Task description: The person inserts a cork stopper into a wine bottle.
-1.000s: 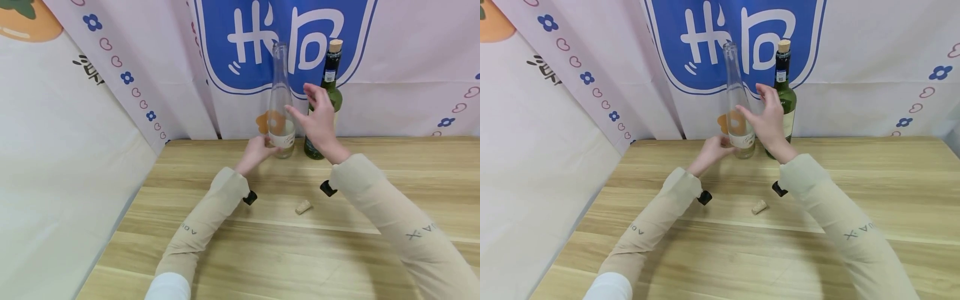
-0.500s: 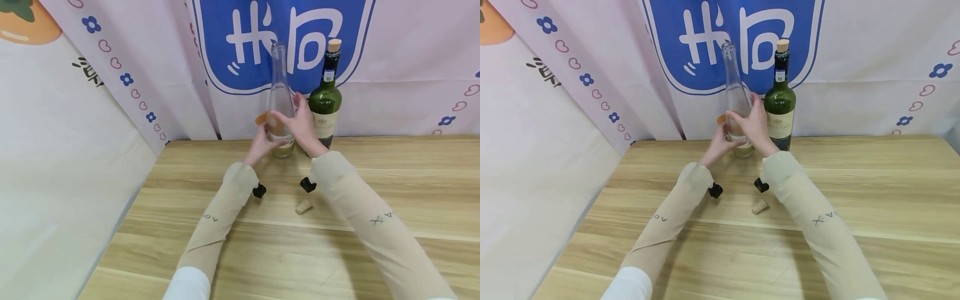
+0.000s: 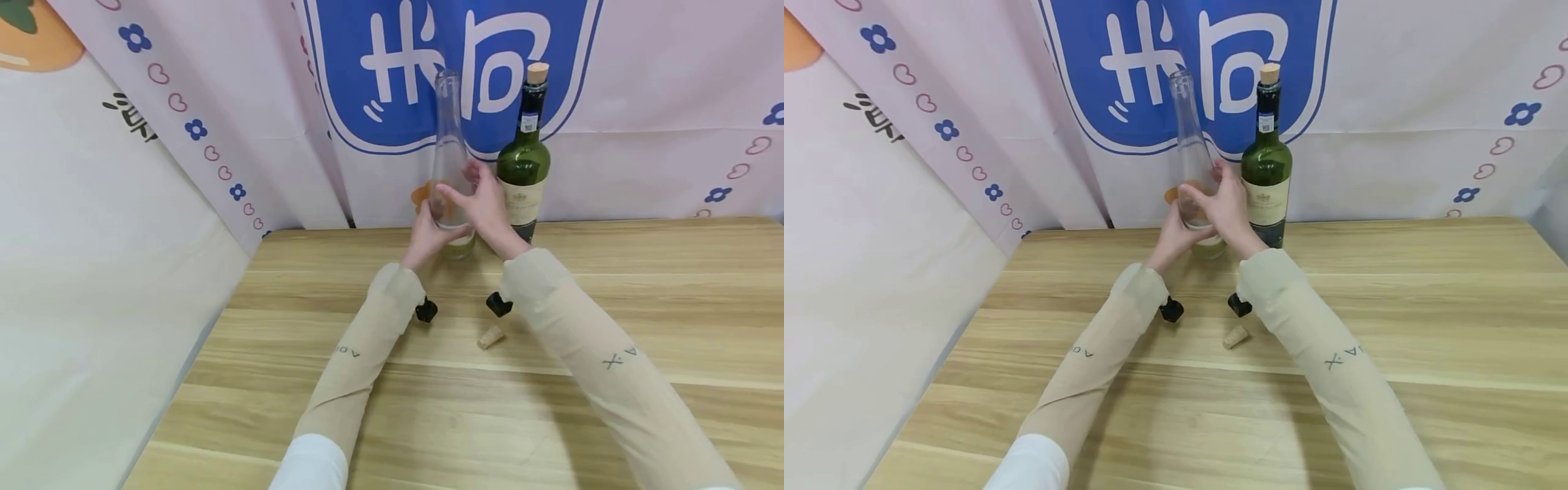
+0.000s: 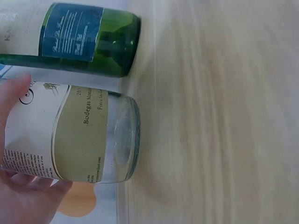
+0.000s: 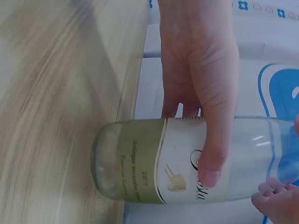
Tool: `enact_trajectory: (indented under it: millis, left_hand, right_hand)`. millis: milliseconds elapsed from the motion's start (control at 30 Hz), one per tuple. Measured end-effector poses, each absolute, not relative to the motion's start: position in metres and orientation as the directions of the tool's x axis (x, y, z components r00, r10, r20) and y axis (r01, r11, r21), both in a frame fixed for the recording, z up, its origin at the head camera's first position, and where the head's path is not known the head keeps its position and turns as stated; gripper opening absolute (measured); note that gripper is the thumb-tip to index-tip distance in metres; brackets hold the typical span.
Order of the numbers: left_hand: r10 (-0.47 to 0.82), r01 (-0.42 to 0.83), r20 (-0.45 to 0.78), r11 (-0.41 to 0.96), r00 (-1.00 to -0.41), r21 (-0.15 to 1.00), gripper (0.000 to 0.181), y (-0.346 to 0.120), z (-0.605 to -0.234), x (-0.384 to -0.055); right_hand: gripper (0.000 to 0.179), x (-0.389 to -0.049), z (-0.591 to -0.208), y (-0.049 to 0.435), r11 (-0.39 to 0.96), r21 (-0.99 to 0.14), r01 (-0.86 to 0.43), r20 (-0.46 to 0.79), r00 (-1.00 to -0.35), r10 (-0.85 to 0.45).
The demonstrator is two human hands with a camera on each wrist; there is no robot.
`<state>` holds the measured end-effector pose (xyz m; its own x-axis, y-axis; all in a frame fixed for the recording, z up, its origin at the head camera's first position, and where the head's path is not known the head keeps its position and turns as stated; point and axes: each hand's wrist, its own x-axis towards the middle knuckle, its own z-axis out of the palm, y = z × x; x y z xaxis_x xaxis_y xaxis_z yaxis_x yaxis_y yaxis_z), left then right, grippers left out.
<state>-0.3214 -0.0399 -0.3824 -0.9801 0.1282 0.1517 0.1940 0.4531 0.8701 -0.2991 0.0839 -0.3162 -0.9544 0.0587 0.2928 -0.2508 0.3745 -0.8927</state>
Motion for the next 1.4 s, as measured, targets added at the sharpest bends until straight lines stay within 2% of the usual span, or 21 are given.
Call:
enact_trajectory:
  millis: [133, 267, 633, 800, 900, 1033, 1167, 1300, 1400]
  left_hand:
    - [0.148, 0.258, 0.213, 0.467, -0.966, 0.846, 0.076, -0.05, -0.381, -0.312]
    - [0.186, 0.306, 0.246, 0.486, -0.951, 0.819, 0.077, -0.057, -0.37, -0.298]
    - [0.32, 0.365, 0.221, 0.517, -0.921, 0.774, 0.079, -0.053, -0.317, -0.236]
    - [0.393, 0.402, 0.216, 0.487, -0.894, 0.776, 0.079, -0.04, -0.303, -0.211]
    - [0.429, 0.428, 0.224, 0.468, -0.875, 0.773, 0.076, -0.031, -0.3, -0.198]
    - [0.468, 0.469, 0.244, 0.457, -0.849, 0.756, 0.071, -0.02, -0.297, -0.182]
    - [0.509, 0.489, 0.239, 0.439, -0.827, 0.754, 0.072, -0.009, -0.295, -0.17]
    - [0.542, 0.458, 0.189, 0.419, -0.819, 0.784, 0.076, 0.0, -0.298, -0.16]
    - [0.561, 0.441, 0.155, 0.42, -0.813, 0.793, 0.079, 0.007, -0.304, -0.153]
  right_hand:
    - [0.075, -0.288, -0.312, 0.083, 0.387, -0.876, -0.287, 0.314, -0.949, 0.007]
    - [0.069, -0.273, -0.303, 0.085, 0.364, -0.865, -0.345, 0.358, -0.933, -0.034]
    - [0.067, -0.218, -0.259, 0.104, 0.293, -0.864, -0.41, 0.384, -0.912, -0.144]
    - [0.064, -0.191, -0.24, 0.115, 0.208, -0.886, -0.414, 0.393, -0.909, -0.139]
    - [0.053, -0.178, -0.234, 0.122, 0.143, -0.888, -0.436, 0.422, -0.899, -0.12]
    - [0.039, -0.163, -0.232, 0.131, -0.041, -0.88, -0.473, 0.474, -0.872, -0.123]
    - [0.04, -0.15, -0.231, 0.141, -0.181, -0.856, -0.485, 0.512, -0.845, -0.155]
    - [0.039, -0.139, -0.234, 0.154, -0.182, -0.851, -0.493, 0.523, -0.829, -0.201]
    - [0.036, -0.131, -0.238, 0.162, -0.127, -0.852, -0.508, 0.524, -0.827, -0.206]
